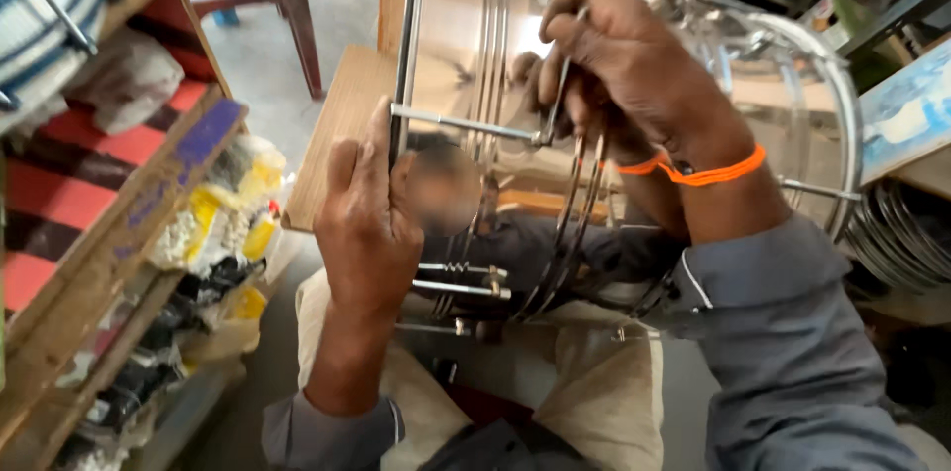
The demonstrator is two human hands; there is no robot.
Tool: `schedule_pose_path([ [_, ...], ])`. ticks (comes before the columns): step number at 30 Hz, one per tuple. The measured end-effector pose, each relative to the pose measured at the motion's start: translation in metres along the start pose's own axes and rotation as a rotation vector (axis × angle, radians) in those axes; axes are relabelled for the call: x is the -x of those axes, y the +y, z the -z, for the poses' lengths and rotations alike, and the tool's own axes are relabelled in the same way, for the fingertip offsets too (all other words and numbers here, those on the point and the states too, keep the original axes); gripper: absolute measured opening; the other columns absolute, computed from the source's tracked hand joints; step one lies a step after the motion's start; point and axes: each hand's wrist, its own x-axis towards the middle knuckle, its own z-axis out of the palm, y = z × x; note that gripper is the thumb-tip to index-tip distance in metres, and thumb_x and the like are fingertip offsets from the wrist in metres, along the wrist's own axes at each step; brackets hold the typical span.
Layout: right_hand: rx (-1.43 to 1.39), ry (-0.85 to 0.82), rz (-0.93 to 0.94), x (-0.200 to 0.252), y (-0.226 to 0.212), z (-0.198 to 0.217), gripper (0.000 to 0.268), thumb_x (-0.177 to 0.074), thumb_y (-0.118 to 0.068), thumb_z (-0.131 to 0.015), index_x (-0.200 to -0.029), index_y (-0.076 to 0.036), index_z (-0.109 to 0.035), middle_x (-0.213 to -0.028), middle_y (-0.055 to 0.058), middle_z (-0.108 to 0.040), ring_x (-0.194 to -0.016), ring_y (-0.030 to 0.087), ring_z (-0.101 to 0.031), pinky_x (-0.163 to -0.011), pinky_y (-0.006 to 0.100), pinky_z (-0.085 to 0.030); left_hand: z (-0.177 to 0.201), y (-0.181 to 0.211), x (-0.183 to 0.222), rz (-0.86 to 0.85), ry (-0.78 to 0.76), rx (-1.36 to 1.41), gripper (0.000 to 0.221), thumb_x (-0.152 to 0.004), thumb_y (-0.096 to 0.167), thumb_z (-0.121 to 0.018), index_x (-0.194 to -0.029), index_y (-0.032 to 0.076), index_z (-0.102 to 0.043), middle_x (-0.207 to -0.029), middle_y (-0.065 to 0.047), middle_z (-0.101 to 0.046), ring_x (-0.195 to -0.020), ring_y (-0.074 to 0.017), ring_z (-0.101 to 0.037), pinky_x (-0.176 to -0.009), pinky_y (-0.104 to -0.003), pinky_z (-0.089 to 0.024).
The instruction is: The person uses a wrench to tighten and loosen the tension rods on a drum shell, rotating the drum to access different lugs around the rim.
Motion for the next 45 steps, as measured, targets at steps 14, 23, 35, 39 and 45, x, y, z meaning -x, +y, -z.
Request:
schedule_pose_path([
  [14,0.986,0.130,0.982,0.084,0.002,-0.048,0.015,-0.104,-0.006,-0.060,-0.114,-0.008,-0.049,-0.101,0.013,-0.067,-0.086,0.026,-0.068,-0.070,0.036,-0.058,-0.001,0.000,0.002,-0.001,0.029,-0.031,0.043,-0.106,0.011,-0.065,-0.148,0.007,-0.056,-0.110,-0.015,-0.061,-0.085,-0.0337,-0.066,-0.072,-0.042,-0.054],
  [23,-0.046,0.191,0.187,0.041,-0.006,-0.028,0.013,-0.110,-0.018,-0.044,-0.118,-0.008,-0.047,-0.076,0.004,-0.062,-0.058,0.009,-0.053,-0.057,0.024,-0.049,0.004,0.002,0.012,0.002,-0.016,-0.006,0.046,-0.107,0.007,-0.064,-0.151,0.003,-0.052,-0.105,-0.017,-0.057,-0.089,-0.0351,-0.059,-0.077,-0.044,-0.051],
  [35,0.378,0.826,0.157,0.172,0.056,0.090,0.047,-0.131,-0.023,-0.040,-0.091,0.000,-0.050,-0.078,0.008,-0.053,-0.068,0.014,-0.052,-0.065,0.029,-0.041,0.013,0.011,0.042,-0.013,-0.031,-0.063,0.040,-0.105,0.011,-0.064,-0.141,-0.004,-0.056,-0.111,-0.021,-0.061,-0.097,-0.0403,-0.058,-0.084,-0.048,-0.049],
  [39,0.866,0.961,-0.030,0.249,0.120,0.119,0.032,-0.121,-0.020,-0.045,-0.113,0.007,-0.058,-0.095,0.013,-0.062,-0.080,0.019,-0.056,-0.076,0.034,-0.049,0.012,0.012,0.069,0.011,0.013,-0.072,0.036,-0.106,0.019,-0.063,-0.133,-0.005,-0.057,-0.117,-0.021,-0.064,-0.099,-0.0396,-0.059,-0.087,-0.048,-0.049],
  [45,0.726,0.862,-0.389,0.315,0.173,0.077,0.027,-0.116,-0.025,-0.064,-0.111,0.002,-0.062,-0.070,0.019,-0.053,-0.062,0.031,-0.055,-0.062,0.039,-0.045,0.000,-0.001,0.079,-0.095,0.119,-0.233,0.033,-0.111,0.019,-0.058,-0.132,-0.007,-0.060,-0.112,-0.024,-0.062,-0.100,-0.0420,-0.059,-0.087,-0.048,-0.048],
])
